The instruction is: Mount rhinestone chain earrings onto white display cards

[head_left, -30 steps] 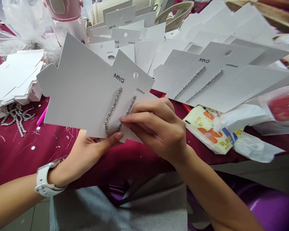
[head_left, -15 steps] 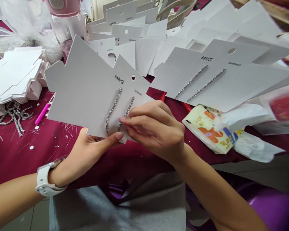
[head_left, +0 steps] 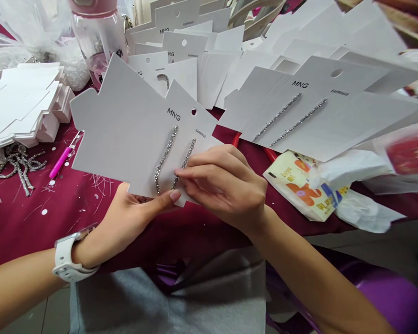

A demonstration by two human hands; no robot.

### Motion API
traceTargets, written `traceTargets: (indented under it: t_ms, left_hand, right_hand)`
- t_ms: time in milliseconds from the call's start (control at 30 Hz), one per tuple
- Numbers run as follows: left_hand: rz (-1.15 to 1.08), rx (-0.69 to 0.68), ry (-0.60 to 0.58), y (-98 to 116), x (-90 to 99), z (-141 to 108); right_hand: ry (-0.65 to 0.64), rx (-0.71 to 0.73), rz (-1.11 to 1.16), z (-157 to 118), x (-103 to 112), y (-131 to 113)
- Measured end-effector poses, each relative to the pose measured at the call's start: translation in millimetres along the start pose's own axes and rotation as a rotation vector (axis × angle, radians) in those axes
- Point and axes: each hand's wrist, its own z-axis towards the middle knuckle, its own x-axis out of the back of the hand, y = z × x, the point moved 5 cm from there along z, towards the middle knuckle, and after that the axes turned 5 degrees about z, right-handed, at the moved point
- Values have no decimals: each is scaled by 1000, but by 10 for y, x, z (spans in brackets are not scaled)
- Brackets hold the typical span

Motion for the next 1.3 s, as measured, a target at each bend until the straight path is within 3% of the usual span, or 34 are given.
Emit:
traceTargets:
  t_ms: [333,800,1300]
  left_hand:
    - [93,-12,37,87,-2,-7]
    - [52,-3,41,70,2,3]
    - [12,71,35,-10,15,-11]
  right_hand:
    - [-102,-108,93,-3,30,62]
    - [-126,-95,89,-23,12,66]
    - [-39,-27,75,-32,-33,24]
